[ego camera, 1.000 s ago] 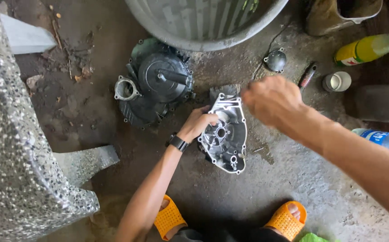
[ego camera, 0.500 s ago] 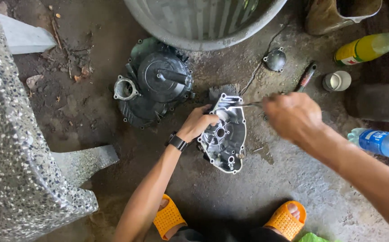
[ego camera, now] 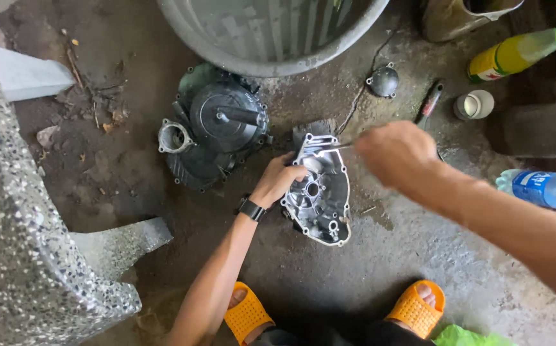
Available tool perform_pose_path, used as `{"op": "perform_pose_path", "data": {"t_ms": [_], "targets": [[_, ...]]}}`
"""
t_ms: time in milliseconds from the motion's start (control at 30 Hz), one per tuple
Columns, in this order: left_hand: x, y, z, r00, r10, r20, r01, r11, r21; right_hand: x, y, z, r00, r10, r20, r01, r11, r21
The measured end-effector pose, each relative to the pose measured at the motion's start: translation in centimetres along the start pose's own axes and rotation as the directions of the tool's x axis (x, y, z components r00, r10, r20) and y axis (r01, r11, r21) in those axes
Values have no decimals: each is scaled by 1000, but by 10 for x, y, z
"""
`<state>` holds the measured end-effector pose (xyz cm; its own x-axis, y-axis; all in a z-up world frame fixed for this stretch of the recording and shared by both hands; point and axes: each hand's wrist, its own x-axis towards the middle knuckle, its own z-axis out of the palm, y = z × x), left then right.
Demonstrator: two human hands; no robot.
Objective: Cleaning and scraping residue from motorcycle engine crankcase parts using a screwdriver, brush, and water.
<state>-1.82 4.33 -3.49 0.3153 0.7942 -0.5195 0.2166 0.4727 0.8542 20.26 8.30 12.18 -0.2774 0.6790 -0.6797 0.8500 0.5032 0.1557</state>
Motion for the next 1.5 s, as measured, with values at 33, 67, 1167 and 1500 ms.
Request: {"op": "perform_pose_path", "data": {"t_ms": [33,67,1167,1500], "targets": [[-2,1,1,1000,11,-10,-11,1000,-15,3,8,8,987,44,157,-35,998,-59],[-7,10,3,1000,9,-10,-9,1000,-20,1,8,10,986,43,161,-33,998,-62],[-56,53,24,988,-1,-152,27,985,168,-80,13,51,937,300,-180,-207,889,409],[-60,53,28,982,-12,-191,42,987,158,-54,14,55,958,-98,-269,120,991,66]]}}
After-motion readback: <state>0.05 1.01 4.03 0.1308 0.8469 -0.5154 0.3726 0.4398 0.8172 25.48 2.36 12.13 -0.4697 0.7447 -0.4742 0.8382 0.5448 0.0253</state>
